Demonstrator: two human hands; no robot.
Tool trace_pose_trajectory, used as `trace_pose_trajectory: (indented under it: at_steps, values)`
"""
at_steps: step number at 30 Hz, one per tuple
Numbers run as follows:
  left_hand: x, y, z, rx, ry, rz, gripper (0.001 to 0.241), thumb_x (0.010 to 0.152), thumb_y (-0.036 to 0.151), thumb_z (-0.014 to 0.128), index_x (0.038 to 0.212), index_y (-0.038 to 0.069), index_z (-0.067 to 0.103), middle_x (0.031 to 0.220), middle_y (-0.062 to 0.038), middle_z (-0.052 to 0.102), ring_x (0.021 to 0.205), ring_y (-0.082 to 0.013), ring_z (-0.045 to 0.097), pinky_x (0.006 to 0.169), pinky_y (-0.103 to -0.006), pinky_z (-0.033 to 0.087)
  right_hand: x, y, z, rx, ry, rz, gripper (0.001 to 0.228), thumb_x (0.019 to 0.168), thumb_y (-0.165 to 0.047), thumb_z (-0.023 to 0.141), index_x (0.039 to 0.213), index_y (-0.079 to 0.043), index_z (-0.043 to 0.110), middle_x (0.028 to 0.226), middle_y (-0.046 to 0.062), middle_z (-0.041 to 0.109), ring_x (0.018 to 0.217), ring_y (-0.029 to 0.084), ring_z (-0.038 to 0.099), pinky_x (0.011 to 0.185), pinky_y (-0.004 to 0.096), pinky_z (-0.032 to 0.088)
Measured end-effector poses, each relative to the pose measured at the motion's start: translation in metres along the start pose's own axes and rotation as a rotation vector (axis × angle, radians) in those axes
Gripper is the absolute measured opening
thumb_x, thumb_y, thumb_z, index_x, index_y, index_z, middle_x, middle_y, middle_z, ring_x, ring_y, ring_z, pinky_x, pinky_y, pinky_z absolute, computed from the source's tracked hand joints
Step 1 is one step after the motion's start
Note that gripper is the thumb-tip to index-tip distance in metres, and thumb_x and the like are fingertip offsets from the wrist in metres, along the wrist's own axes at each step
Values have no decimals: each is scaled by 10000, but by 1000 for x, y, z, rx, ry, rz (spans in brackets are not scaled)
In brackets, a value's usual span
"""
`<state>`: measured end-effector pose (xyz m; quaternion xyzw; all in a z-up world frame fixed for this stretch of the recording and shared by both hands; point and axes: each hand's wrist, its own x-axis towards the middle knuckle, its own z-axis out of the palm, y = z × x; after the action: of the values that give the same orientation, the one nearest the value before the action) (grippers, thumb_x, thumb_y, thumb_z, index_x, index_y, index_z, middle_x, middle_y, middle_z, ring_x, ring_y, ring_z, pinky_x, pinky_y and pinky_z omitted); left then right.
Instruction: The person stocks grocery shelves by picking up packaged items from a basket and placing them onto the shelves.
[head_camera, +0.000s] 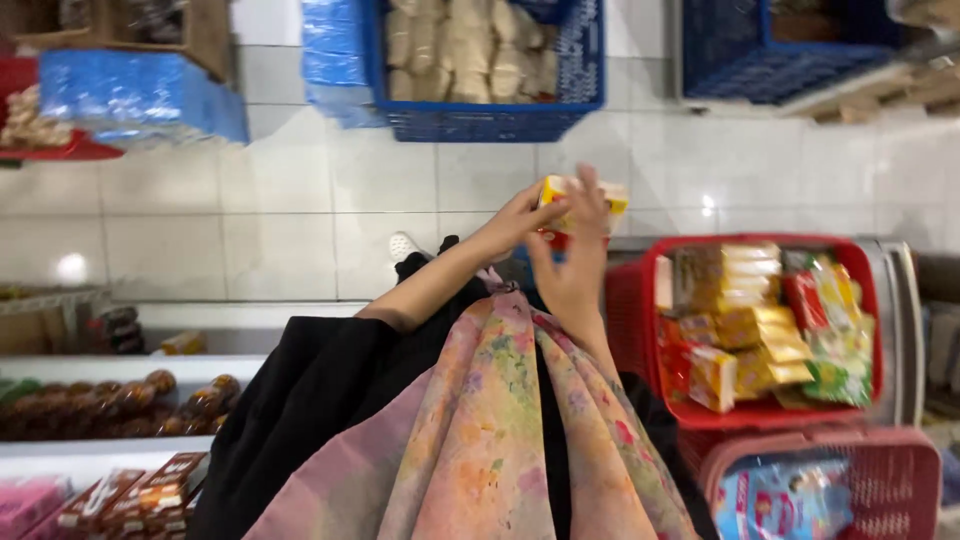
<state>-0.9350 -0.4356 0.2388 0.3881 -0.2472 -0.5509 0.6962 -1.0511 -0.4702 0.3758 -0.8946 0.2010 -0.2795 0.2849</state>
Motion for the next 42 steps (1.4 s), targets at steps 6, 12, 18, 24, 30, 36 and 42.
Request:
trace_pose_trajectory:
  at_steps: [6,12,18,24,30,36,42]
  values:
    - [-45,65,-73,-264,268,117,560,1027,409,587,1464,89,443,1313,-73,636,1159,-178,664,917,-343,582,61,-20,98,-432,-190,-261,743,1005,-501,641,1599,-128,396,1677,151,255,1562,377,188,1247,601,48]
    - [-106,127,-154,-206,522,207,554,1004,431,569,1416,78,459,1232,-91,640,1075,-186,679,805,-391,624,115,-15,176,-2,-156,-146,655,1144,-362,523,1682,-76,283,1773,150,229,1657,382,172,1363,502,133]
    - [-160,129,-220,-228,803,404,535,1077,470,467,1420,61,500,1273,-84,645,1119,-154,664,893,-313,575,108,-82,276,214,-355,-527,686,1070,-369,583,1627,-85,300,1722,144,240,1624,385,201,1339,531,140]
    - [-214,135,-269,-293,1061,558,474,1127,429,425,1364,41,556,1197,-109,677,1029,-138,687,823,-274,574,147,-128,353,208,-487,-841,662,1019,-319,625,1571,-79,348,1664,201,256,1549,414,237,1266,529,179]
    - [-246,169,-308,-292,1206,465,465,1084,447,407,1258,42,555,1017,-112,707,802,-152,729,558,-276,584,190,-112,427,779,-1136,-204,521,1096,-184,510,1552,5,345,1542,174,459,1415,238,467,1164,366,388]
    - [-219,185,-390,-199,1274,462,424,1076,386,477,1292,29,552,1102,-106,689,942,-161,676,739,-308,553,240,-99,512,809,-1385,30,372,1081,-126,549,1423,19,532,1261,94,665,1100,126,628,952,286,521]
    - [-181,219,-527,240,1489,427,412,1033,271,648,1333,6,552,1193,-141,660,1107,-216,604,967,-334,492,328,-133,607,771,-1263,-14,392,1000,-101,669,1354,17,552,1178,92,692,962,134,678,832,280,554]
